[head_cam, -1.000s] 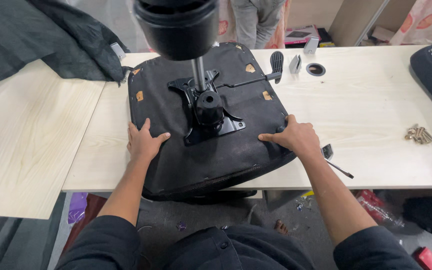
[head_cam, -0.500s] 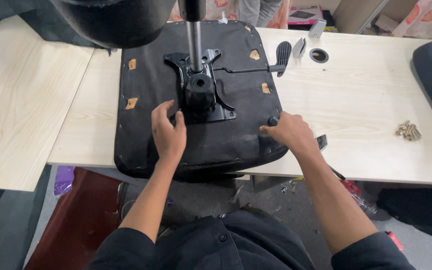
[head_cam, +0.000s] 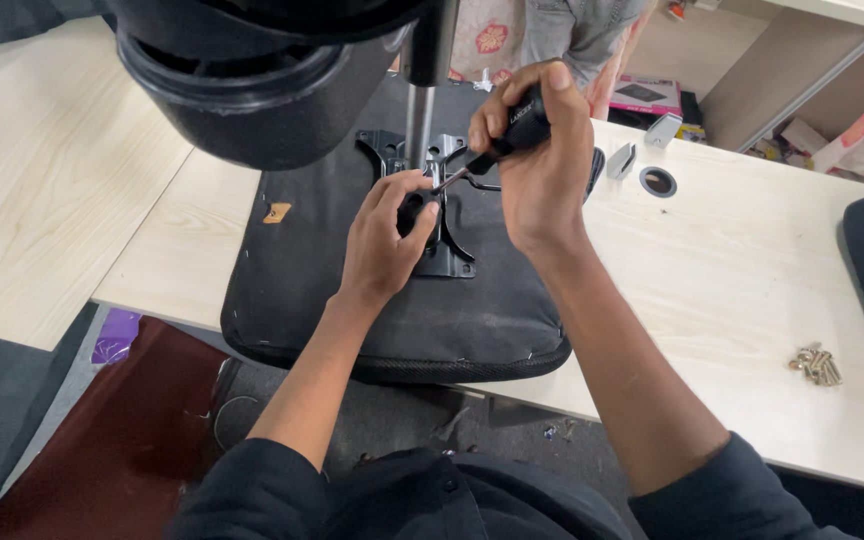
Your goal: The person uses a screwdriver to tighten screws on the underside of an office chair seat, securing the seat to the gas lift mechanism. They rotate the chair to access different screw locations and continue fastening the components together.
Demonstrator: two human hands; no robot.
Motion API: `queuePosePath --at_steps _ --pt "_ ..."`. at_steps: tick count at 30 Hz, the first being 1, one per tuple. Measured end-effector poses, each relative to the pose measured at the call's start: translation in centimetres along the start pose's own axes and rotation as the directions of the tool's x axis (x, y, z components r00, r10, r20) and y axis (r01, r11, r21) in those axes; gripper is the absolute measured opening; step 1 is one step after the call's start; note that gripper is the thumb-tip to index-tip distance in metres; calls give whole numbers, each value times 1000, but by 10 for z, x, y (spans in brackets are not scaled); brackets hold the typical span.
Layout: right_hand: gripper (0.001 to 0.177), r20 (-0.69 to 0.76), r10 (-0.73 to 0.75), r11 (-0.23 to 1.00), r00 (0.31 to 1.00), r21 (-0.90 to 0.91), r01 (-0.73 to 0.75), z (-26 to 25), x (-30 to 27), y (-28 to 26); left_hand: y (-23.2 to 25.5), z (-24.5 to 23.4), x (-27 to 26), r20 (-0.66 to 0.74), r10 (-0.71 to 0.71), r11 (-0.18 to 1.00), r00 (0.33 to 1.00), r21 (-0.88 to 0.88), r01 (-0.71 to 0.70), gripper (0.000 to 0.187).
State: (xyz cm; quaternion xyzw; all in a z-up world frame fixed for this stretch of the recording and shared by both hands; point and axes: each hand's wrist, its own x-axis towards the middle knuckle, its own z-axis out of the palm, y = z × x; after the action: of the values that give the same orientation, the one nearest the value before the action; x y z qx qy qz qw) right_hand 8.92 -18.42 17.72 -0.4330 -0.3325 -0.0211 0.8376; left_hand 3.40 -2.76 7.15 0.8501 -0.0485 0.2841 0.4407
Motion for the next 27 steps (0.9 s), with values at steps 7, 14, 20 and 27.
queuePosePath --at_steps 7,14,20,27 --pt "37 115 61 986 991 -161 -42 3 9 37 -10 8 0 -106 42 999 993 21 -40 17" --pt "29 183 109 986 977 -146 -82 9 15 46 -10 15 0 -197 44 996 979 -63 -58 15" --pt "38 259 50 978 964 -210 5 14 6 47 -9 12 1 -153 4 995 988 -96 -19 14" --pt "49 166 144 972 976 -207 -108 17 3 46 -5 19 -1 -200 -56 991 978 -132 30 16"
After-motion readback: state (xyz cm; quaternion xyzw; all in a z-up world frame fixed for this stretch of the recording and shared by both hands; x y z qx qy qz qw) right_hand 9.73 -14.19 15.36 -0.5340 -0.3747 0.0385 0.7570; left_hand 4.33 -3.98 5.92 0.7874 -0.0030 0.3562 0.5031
